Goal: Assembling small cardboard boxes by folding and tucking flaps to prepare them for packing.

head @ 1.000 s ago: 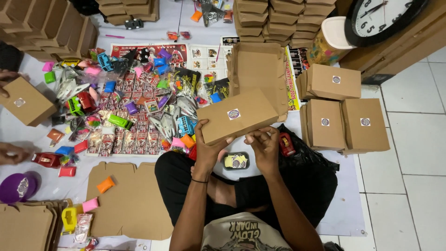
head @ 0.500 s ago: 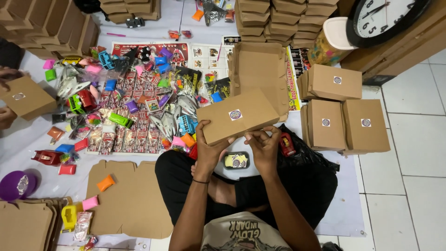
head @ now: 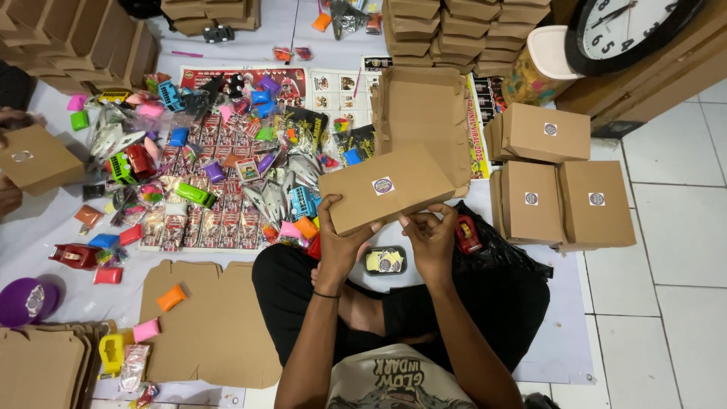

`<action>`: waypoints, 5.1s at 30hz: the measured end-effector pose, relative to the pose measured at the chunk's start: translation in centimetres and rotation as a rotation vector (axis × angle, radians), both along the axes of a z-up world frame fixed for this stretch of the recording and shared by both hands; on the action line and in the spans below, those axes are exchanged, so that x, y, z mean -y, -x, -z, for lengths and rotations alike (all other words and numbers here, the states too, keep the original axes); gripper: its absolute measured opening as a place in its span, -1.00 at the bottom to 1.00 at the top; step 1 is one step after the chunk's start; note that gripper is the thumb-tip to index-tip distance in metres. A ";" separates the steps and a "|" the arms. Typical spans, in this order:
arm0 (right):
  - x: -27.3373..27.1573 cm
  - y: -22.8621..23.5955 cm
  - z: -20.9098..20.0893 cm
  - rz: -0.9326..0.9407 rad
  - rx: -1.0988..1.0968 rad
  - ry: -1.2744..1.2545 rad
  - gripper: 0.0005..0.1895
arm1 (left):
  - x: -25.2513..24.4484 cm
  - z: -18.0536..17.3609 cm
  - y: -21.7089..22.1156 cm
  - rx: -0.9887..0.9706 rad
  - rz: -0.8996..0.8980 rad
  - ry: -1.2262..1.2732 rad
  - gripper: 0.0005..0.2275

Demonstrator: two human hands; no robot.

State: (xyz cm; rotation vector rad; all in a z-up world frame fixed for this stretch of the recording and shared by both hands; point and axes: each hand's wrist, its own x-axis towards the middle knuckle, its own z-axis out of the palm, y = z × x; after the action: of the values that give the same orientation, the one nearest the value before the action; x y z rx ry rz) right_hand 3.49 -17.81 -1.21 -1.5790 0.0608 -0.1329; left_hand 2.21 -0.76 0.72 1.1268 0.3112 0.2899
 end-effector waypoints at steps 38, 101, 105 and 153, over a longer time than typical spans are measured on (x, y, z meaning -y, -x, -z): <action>5.2 -2.5 3.7 -0.034 0.336 0.413 0.25 | 0.9 1.6 0.0 -0.032 0.074 -0.016 -0.19; 29.1 -4.4 14.9 0.795 -0.325 -0.251 -0.31 | 34.0 16.6 -12.8 -0.198 0.829 -0.653 -0.29; 30.3 -5.1 17.5 0.793 -0.244 -0.356 -0.48 | 33.8 15.8 -12.8 -0.203 0.857 -0.661 -0.26; 15.9 -23.9 21.8 0.069 -0.484 0.973 -0.69 | 7.4 25.0 -21.5 -0.203 0.317 -0.974 -0.60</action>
State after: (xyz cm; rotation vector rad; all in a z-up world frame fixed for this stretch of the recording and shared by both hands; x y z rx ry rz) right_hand 27.43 -33.68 -23.03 -2.5536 0.4883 0.2066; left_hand 23.70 -8.13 -24.31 2.1475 0.1540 0.0247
